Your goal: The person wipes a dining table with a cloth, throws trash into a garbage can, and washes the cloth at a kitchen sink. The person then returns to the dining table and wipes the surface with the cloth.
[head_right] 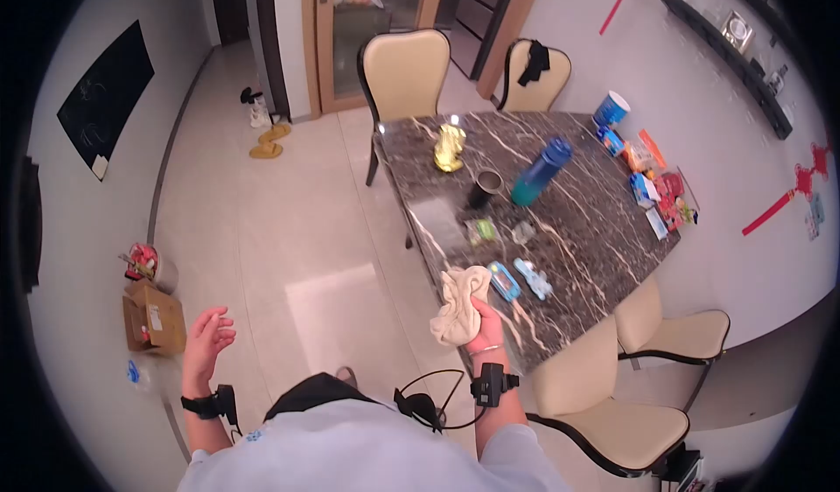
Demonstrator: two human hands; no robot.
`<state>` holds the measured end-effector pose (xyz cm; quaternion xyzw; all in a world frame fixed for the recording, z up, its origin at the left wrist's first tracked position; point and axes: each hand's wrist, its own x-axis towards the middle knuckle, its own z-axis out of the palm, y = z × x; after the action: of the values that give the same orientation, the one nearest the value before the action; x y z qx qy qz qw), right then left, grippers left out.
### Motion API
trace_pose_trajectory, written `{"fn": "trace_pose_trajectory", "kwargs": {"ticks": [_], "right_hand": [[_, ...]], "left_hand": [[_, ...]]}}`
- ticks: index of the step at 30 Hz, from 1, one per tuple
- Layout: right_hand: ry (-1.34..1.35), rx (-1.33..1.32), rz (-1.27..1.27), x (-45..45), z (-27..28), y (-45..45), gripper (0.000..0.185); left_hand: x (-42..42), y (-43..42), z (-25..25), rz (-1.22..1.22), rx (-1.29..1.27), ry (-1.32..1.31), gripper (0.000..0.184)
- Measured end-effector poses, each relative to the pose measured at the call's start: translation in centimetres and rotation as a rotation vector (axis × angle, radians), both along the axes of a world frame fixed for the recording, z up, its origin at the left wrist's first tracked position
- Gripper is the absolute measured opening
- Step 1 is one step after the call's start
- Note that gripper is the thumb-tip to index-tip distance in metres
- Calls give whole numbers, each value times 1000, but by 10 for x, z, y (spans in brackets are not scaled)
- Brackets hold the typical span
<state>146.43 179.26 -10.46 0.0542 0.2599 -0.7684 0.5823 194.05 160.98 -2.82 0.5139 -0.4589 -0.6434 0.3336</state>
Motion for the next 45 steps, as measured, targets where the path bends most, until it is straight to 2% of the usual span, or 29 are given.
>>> {"fn": "trace_pose_trajectory", "kwargs": {"ticks": [5, 9, 12, 14, 19, 22, 23, 25, 27, 31, 33, 37, 41, 43, 45], "right_hand": [[17, -172, 76, 40, 40, -111, 44], [54, -96, 127, 51, 28, -203, 43], [82, -143, 144, 50, 8, -280, 44], [55, -57, 112, 44, -5, -341, 44], [-2, -155, 106, 31, -6, -513, 41], [17, -210, 225, 16, 23, -610, 40], [22, -206, 221, 14, 30, -638, 40], [42, -249, 303, 3, 43, -698, 40], [86, -261, 290, -5, 62, -751, 40], [134, -280, 195, -27, 64, -840, 39], [83, -299, 146, -31, 66, -875, 39], [119, -255, -16, -51, 68, -942, 43], [98, -265, -125, -82, 78, -977, 39], [71, -241, -174, -97, 70, -999, 40], [66, -270, -201, -126, 68, -1013, 41]], "left_hand": [[29, -94, -1, 18, -24, 77, 29], [0, -179, 6, -98, -32, 117, 28], [-26, -258, 18, -177, -119, 142, 28], [-37, -312, 27, -212, -152, 107, 27], [-24, -446, 43, -150, -149, -15, 29], [-7, -509, 55, 44, -167, 24, 30], [2, -523, 54, 40, -165, 29, 30], [15, -548, 51, 150, -70, -11, 65], [12, -579, 51, 241, -81, -35, 45], [8, -695, 27, 229, -93, -100, 46], [-8, -768, 37, 231, -170, -87, 45], [-77, -920, 53, 82, -239, -39, 44], [-187, -1040, 56, -371, -243, -89, 45], [-269, -1078, 56, -542, -267, -46, 29], [-335, -1103, 57, -751, -294, 22, 27]]}}
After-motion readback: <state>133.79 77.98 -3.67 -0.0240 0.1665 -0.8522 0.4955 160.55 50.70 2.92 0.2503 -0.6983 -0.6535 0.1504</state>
